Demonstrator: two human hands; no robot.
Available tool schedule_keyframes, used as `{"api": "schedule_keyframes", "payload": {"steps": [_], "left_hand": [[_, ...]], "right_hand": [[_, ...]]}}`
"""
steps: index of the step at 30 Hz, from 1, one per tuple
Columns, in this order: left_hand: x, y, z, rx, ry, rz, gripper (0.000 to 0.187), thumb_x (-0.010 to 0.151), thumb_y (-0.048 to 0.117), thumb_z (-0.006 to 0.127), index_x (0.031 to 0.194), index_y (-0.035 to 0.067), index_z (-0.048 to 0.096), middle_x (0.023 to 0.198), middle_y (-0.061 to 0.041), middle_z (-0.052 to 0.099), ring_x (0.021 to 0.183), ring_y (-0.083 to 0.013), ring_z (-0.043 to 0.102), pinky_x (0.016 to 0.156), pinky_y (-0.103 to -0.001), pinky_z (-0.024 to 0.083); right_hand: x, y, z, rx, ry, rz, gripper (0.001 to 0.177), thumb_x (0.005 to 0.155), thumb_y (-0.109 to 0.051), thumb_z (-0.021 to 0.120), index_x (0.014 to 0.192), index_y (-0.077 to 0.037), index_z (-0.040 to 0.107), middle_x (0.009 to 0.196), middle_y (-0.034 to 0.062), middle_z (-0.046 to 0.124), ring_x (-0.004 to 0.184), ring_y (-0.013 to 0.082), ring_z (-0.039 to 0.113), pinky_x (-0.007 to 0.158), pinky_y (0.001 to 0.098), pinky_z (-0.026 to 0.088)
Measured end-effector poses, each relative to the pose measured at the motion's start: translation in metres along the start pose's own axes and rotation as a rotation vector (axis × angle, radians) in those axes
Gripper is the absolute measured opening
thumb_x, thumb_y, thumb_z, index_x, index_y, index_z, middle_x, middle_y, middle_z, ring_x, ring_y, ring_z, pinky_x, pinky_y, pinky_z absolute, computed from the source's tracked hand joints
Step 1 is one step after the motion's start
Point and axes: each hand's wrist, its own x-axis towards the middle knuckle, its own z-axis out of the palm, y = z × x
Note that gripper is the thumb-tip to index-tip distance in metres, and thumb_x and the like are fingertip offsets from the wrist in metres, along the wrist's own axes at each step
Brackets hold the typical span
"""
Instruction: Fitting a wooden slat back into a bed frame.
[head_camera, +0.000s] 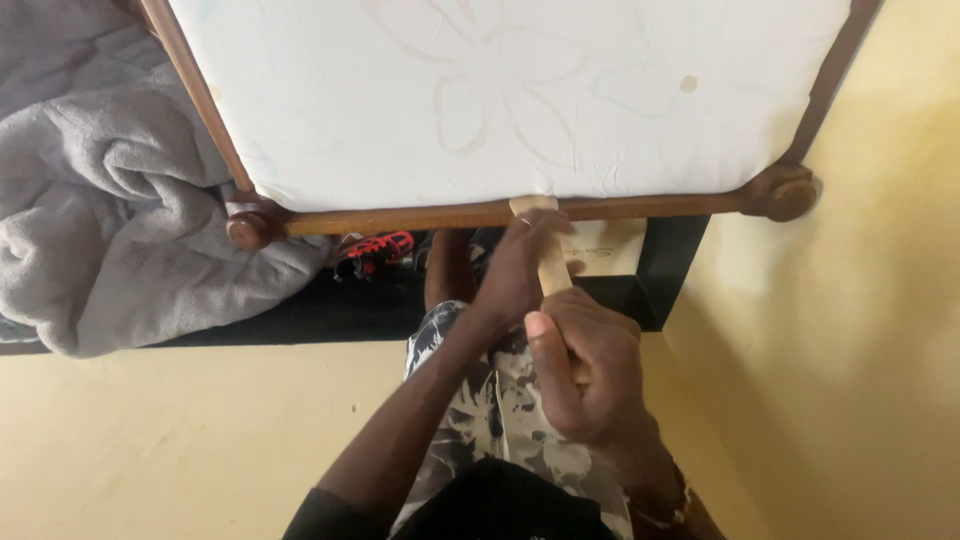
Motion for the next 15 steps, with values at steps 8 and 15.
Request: {"api": "schedule_keyframes", "payload": {"steps": [8,15], "left_hand": [[0.064,-0.085,-0.015,1.065,-0.043,-0.089,0.083,0.089,0.016,0.062,0.16,-0.006,0.023,0.163,-0.04,-0.002,0.153,-0.0542,-0.002,0.123,-0.071,0.012],[0.089,-0.098,-0.002,1.315,0.119,-0.12,0.08,0.096,0.022,0.067,0.162,-0.001,0.026,0.162,-0.042,0.003,0.151,-0.0585,0.007,0.107,-0.076,0.035]], "right_hand": [[-0.009,0.06,0.017,0.167,-0.128,-0.335,0.043,0.095,-0.013,0.067,0.062,-0.006,0.04,0.059,0.0048,0.038,0.055,0.0196,0.038,0.059,0.0367,0.035],[0.009,0.049,0.013,0.139,0.029,-0.32,0.038,0.098,-0.008,0.064,0.065,-0.003,0.047,0.06,0.0062,0.045,0.054,0.0189,0.043,0.056,0.0358,0.037]]}}
